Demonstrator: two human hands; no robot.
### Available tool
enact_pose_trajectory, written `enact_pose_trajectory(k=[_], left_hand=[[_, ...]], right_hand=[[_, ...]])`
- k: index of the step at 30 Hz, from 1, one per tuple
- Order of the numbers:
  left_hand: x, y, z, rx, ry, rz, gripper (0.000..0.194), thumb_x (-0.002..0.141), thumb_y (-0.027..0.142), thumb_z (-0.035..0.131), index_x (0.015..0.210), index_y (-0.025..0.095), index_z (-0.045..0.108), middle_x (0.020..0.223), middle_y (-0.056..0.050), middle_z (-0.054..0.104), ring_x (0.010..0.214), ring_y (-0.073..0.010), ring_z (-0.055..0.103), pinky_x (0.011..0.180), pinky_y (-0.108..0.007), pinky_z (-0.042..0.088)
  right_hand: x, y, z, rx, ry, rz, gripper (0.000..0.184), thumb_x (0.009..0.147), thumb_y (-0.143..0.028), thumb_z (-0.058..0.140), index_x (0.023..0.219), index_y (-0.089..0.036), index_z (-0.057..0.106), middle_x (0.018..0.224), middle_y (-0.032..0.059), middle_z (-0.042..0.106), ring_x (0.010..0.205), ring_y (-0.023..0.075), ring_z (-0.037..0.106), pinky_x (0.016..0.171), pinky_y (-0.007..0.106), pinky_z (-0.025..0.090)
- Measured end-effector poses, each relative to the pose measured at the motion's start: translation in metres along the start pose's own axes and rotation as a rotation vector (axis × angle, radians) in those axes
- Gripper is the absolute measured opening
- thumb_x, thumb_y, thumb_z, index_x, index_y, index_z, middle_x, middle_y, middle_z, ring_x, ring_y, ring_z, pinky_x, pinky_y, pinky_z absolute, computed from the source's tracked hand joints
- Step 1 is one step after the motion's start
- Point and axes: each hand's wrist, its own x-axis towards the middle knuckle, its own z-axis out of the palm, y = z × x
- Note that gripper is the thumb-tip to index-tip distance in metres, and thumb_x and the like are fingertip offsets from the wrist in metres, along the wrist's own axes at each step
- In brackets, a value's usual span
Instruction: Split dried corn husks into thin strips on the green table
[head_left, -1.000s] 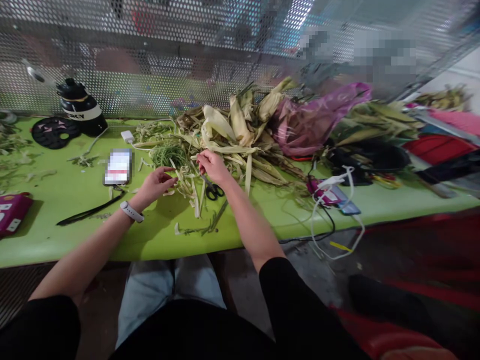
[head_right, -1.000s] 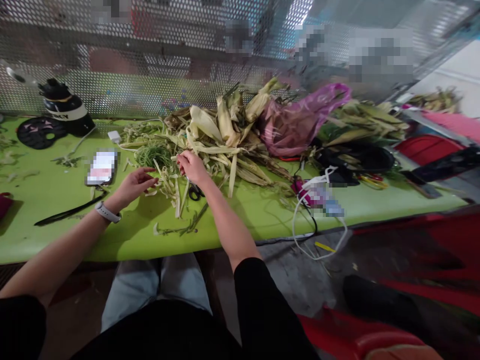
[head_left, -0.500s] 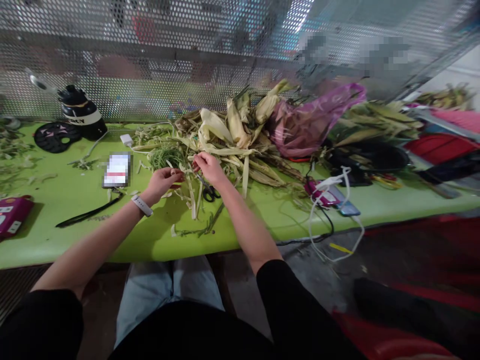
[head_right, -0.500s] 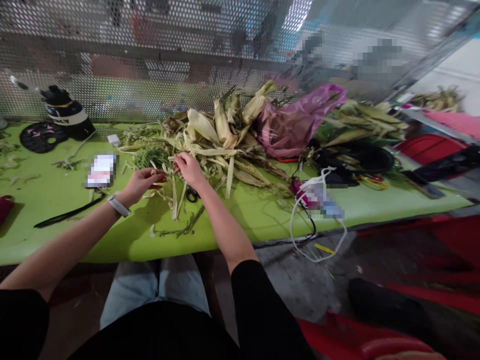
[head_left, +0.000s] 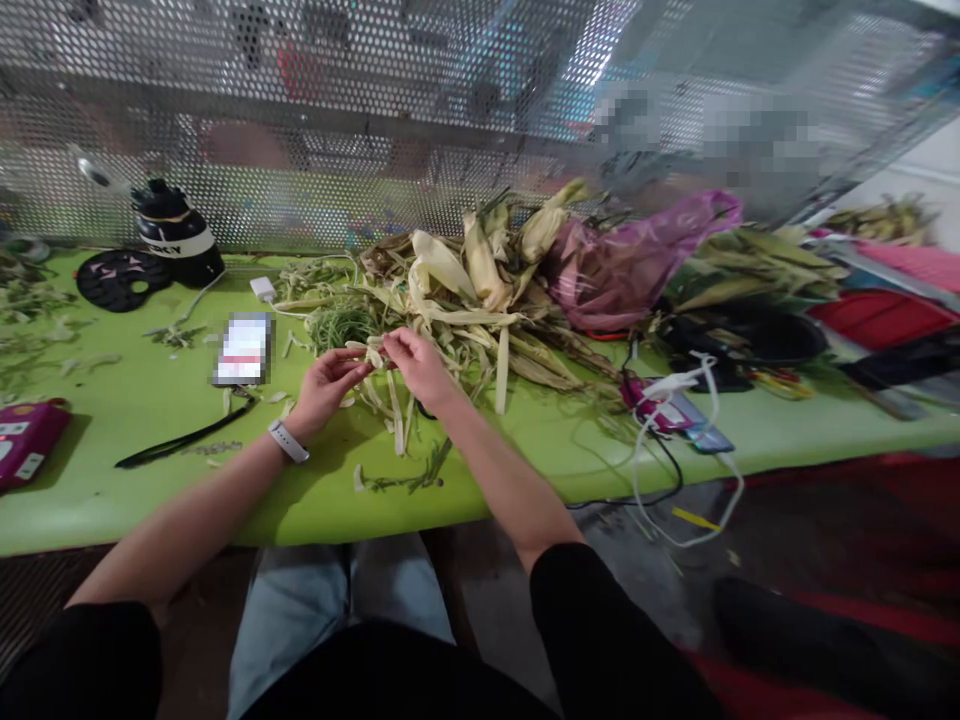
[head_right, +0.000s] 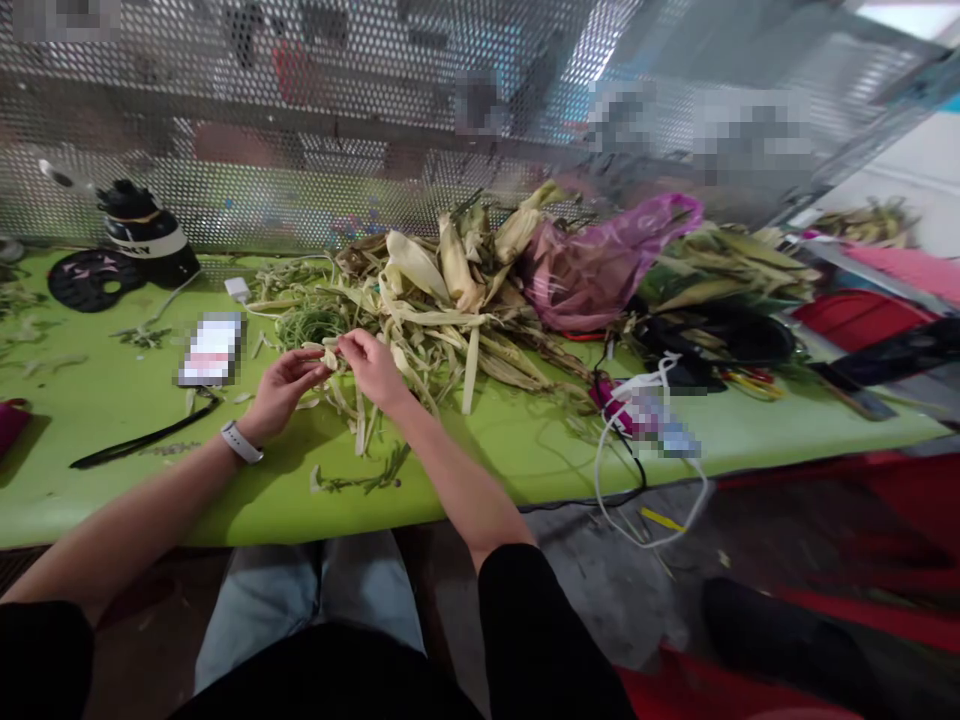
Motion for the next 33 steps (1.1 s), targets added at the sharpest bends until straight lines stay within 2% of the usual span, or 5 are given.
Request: enact_pose_trajectory(k=[5,14,20,26,33], left_hand=[[0.005,0.007,-0.003,0.060,0.016,0.014,0.037,0.068,0.022,0.083,0.091,0.017,0.054,0.084,0.000,0.072,0.079,-0.0128,0.068,0.076,-0.027,0.054],[-0.001,0.012,-0.026,0.088,-0.080,0.041,0.043,0.064,0.032,0.086,0.090,0.018,0.055,0.088,-0.002,0.071,0.084,-0.0153,0.069,0.077,-0.028,0.054],[-0.004,0.014,-0.026,0.120,-0.091,0.061,0.043,0.070,0.028,0.083,0.099,0.018,0.053,0.094,-0.005,0.072,0.091,-0.0183,0.071,0.082,-0.032,0.056],[-0.006,0.014,-0.024,0.136,-0.129,0.117,0.038,0.072,0.026,0.081,0.102,0.017,0.059,0.107,-0.007,0.070,0.101,-0.0182,0.068,0.088,-0.031,0.055],[-0.007,0.011,-0.025,0.043,-0.083,0.034,0.044,0.068,0.024,0.084,0.104,0.017,0.059,0.104,-0.006,0.071,0.102,-0.0185,0.068,0.086,-0.030,0.055]], right_hand=[[-0.005,-0.006,0.003,-0.165,-0.022,-0.254,0.041,0.093,-0.058,0.051,0.087,-0.020,0.064,0.103,0.0089,0.066,0.098,0.0193,0.062,0.089,0.034,0.049],[-0.013,-0.015,0.009,-0.289,-0.205,-0.343,0.038,0.098,-0.053,0.045,0.086,-0.022,0.063,0.108,0.0087,0.067,0.106,0.0193,0.062,0.098,0.039,0.048],[-0.013,-0.016,0.004,-0.350,0.004,-0.423,0.035,0.099,-0.049,0.045,0.087,-0.021,0.062,0.103,0.0098,0.061,0.104,0.0201,0.059,0.096,0.038,0.047],[-0.016,-0.012,0.009,-0.442,-0.053,-0.399,0.038,0.099,-0.052,0.044,0.085,-0.022,0.062,0.101,0.0084,0.057,0.104,0.0213,0.056,0.098,0.041,0.045],[-0.021,-0.009,0.016,-0.540,-0.019,-0.401,0.031,0.100,-0.043,0.044,0.086,-0.022,0.063,0.108,0.0101,0.056,0.111,0.0238,0.053,0.103,0.045,0.040]])
